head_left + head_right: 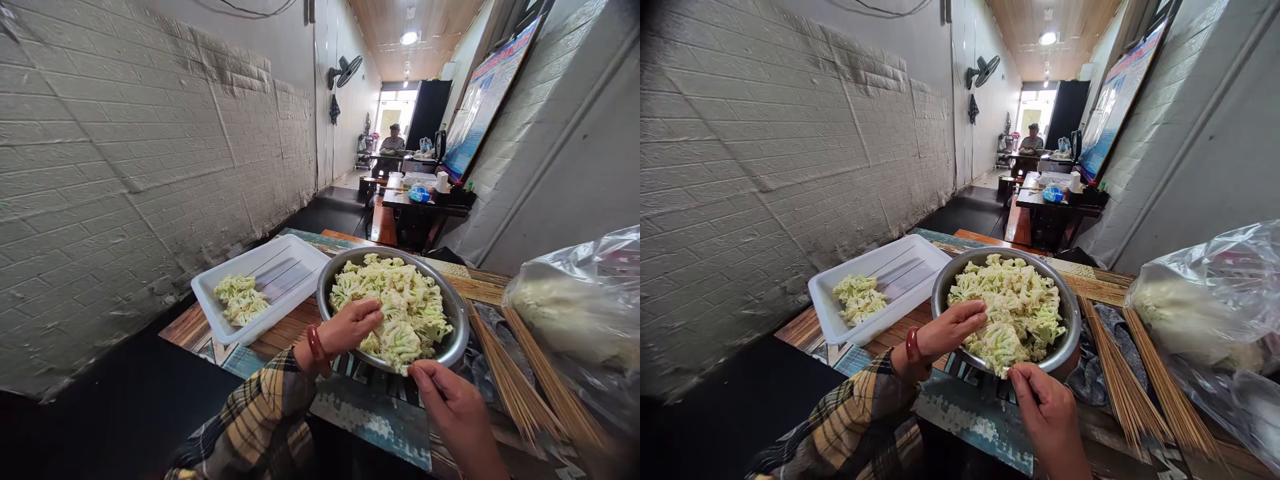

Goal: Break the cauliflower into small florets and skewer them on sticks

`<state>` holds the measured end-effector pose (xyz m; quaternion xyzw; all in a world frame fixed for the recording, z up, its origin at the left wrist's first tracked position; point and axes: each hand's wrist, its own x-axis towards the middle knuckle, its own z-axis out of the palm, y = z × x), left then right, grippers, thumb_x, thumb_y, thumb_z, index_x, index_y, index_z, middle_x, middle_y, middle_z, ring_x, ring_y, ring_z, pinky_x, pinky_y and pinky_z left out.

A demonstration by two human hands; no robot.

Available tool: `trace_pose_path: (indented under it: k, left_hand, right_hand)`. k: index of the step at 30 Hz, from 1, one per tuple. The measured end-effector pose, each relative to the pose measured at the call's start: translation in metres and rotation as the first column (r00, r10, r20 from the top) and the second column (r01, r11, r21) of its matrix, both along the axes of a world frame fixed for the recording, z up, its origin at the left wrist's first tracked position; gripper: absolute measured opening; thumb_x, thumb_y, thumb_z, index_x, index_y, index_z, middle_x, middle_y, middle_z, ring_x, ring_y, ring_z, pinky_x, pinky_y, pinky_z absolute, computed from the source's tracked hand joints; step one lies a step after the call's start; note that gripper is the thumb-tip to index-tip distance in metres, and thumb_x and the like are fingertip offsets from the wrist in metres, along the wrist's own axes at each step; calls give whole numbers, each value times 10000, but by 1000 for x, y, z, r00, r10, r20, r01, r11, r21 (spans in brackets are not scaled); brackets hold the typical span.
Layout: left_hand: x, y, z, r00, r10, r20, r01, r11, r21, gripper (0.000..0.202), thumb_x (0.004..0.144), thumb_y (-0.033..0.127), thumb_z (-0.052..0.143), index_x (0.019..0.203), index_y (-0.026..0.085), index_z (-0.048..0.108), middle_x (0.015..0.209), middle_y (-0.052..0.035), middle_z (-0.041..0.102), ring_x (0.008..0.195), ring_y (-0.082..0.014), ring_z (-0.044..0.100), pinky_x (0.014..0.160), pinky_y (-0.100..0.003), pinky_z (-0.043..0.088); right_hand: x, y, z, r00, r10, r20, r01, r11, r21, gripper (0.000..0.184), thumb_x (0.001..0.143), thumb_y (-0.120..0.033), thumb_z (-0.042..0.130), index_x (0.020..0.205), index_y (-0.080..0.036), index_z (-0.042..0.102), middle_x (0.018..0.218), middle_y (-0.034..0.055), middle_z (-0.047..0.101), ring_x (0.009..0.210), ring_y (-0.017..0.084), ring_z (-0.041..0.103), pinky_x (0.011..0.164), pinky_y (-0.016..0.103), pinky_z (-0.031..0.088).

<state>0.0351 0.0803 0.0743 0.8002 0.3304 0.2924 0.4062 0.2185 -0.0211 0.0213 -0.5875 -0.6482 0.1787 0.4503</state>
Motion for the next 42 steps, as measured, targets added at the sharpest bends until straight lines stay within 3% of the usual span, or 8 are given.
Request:
trace_pose_path:
  k: [8, 12, 15, 21, 25, 32, 36, 42]
  left_hand:
    - [5, 0, -4, 994, 73, 85, -67, 995, -77, 270, 837, 341, 466, 628, 170, 464, 635, 35, 403, 619, -103, 368, 580, -230, 321]
    - [11, -6, -8, 934, 231, 271, -170, 958, -230, 280, 811, 398, 531, 908, 151, 621, 866, -31, 592, 787, -147, 513, 703, -248, 402]
    - [15, -12, -12, 874, 301, 381, -197, 937, -288, 336, 815, 413, 541, 1018, 166, 642, 1025, -53, 616, 914, -172, 531, 807, -267, 401]
    - [28, -20, -19, 814, 374, 445, -135, 867, -480, 335, 776, 463, 578, 769, 133, 638, 699, -4, 555, 667, -121, 467, 626, -237, 361]
    - [32, -24, -16, 754, 452, 476, -183, 841, -509, 292, 748, 427, 601, 716, 137, 595, 670, 12, 515, 638, -104, 422, 606, -224, 330]
    - [36, -29, -15, 764, 465, 448, -216, 838, -501, 262, 760, 411, 568, 741, 149, 581, 675, 19, 488, 649, -110, 403, 613, -233, 314]
    - [40, -31, -16, 752, 454, 478, -199, 847, -492, 310, 783, 452, 547, 699, 154, 550, 673, 19, 467, 652, -109, 388, 616, -233, 317]
    - [46, -36, -21, 709, 478, 518, -189, 837, -514, 310, 796, 468, 551, 739, 163, 560, 689, 20, 459, 667, -110, 394, 617, -227, 323]
  right_hand:
    - [-1, 0, -13, 989, -19, -147, 3, 994, -109, 412, 855, -525, 464, 726, -184, 657, 487, -33, 477, 447, 118, 453, 435, 210, 369]
    - [0, 0, -15, 993, -20, -120, -1, 985, -170, 384, 863, -498, 472, 755, -181, 660, 492, -32, 492, 449, 115, 461, 436, 204, 375]
    - [-3, -1, -13, 996, -30, -79, 17, 987, -159, 387, 861, -498, 473, 740, -182, 662, 509, -22, 531, 461, 118, 489, 455, 201, 395]
    - [-10, -3, -12, 997, -14, -78, 5, 994, -108, 359, 856, -487, 496, 777, -199, 695, 508, -27, 525, 465, 120, 504, 481, 199, 417]
    - [-6, -7, -17, 991, 11, -135, -34, 985, -171, 331, 819, -488, 556, 860, -200, 715, 550, -15, 581, 485, 126, 538, 488, 201, 437]
    - [-7, -19, -38, 858, 20, -513, -213, 923, -320, 362, 836, -495, 546, 954, -170, 656, 558, -30, 554, 437, 103, 500, 433, 200, 412]
    - [-14, -21, -43, 793, -59, -607, -170, 935, -313, 378, 812, -503, 578, 972, -167, 639, 526, -54, 505, 365, 65, 373, 351, 182, 295]
    - [-25, -19, -36, 810, -89, -579, -31, 980, -195, 389, 779, -532, 598, 839, -158, 688, 463, -45, 463, 418, 92, 406, 408, 203, 334]
